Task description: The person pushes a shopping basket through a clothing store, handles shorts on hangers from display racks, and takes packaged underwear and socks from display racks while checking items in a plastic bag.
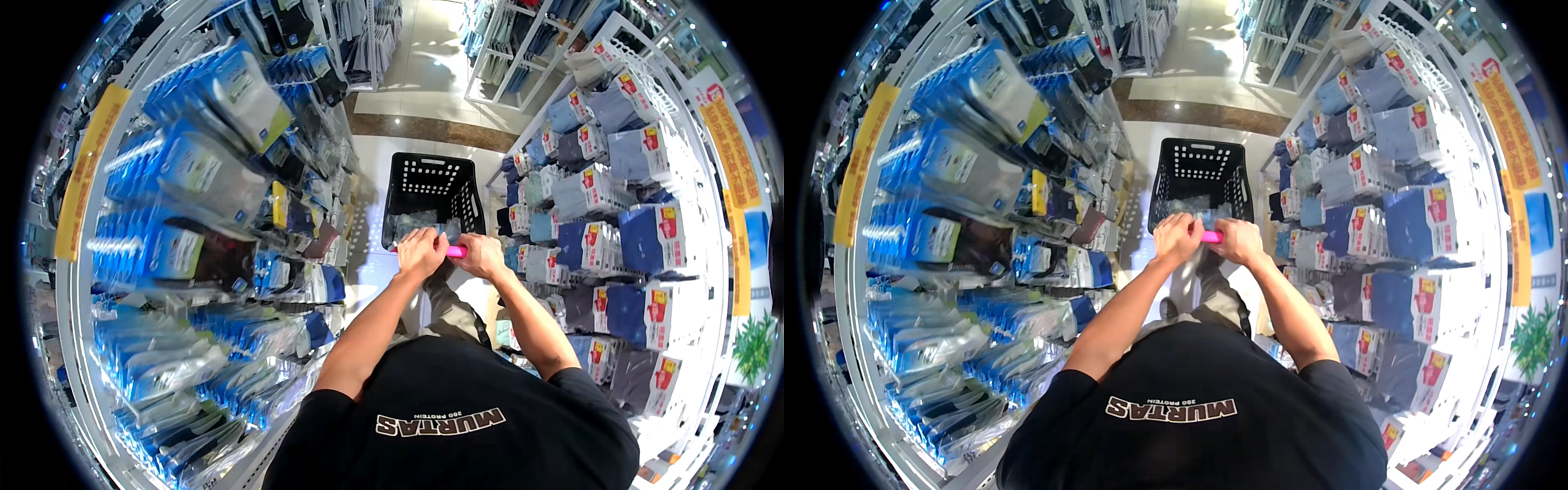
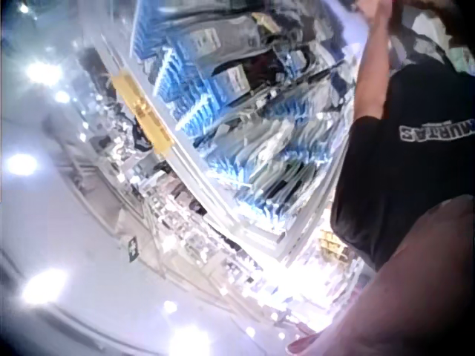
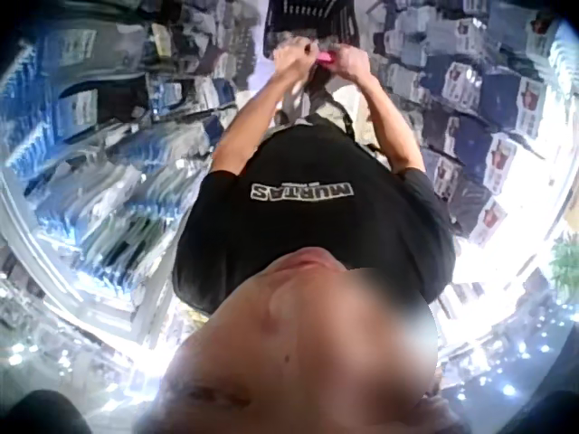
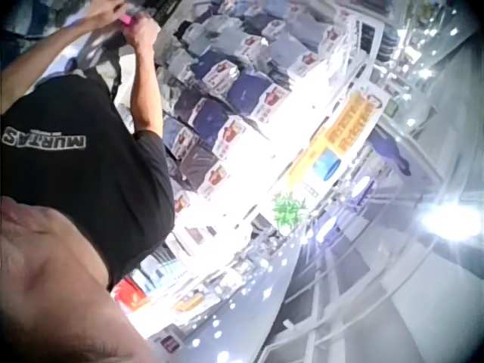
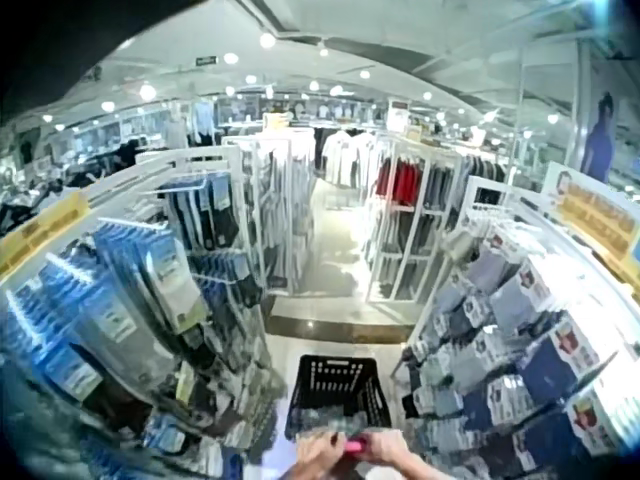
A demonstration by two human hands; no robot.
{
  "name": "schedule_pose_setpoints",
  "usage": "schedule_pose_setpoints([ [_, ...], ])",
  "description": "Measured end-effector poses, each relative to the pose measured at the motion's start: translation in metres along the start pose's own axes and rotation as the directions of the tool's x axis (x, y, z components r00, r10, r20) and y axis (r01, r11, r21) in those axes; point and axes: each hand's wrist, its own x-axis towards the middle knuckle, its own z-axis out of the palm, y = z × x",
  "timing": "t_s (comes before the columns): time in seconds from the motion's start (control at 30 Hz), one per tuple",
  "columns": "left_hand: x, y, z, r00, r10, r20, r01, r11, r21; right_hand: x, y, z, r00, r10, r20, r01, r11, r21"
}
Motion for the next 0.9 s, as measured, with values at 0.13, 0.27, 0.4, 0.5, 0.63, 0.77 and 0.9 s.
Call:
schedule_pose_setpoints([
  [0.13,0.036,-0.008,-0.004,0.990,-0.072,0.120,0.069,0.997,0.033,0.050,0.042,-0.017,0.902,-0.220,0.373,-0.187,0.579,0.793],
  [0.27,0.063,-0.031,-0.005,1.000,0.015,0.020,-0.015,1.000,0.004,0.119,0.104,0.002,0.865,0.032,0.502,-0.475,0.381,0.794],
  [0.4,0.104,-0.027,0.007,0.992,0.084,0.093,-0.081,0.996,-0.035,0.154,0.237,0.098,0.762,0.342,0.551,-0.646,0.334,0.687],
  [0.5,0.111,-0.041,0.006,0.981,0.130,0.141,-0.135,0.991,0.021,0.184,0.257,0.146,0.629,0.434,0.645,-0.777,0.354,0.520],
  [0.63,0.122,-0.041,0.002,0.980,0.094,0.175,-0.106,0.992,0.063,0.210,0.266,0.208,0.632,0.518,0.576,-0.775,0.403,0.487],
  [0.77,0.114,-0.054,0.004,0.987,0.005,0.161,-0.016,0.998,0.065,0.232,0.264,0.270,0.608,0.644,0.464,-0.792,0.530,0.303],
  [0.9,0.112,-0.057,-0.001,0.984,0.001,0.176,-0.016,0.997,0.081,0.255,0.281,0.339,0.411,0.753,0.514,-0.912,0.342,0.228],
])
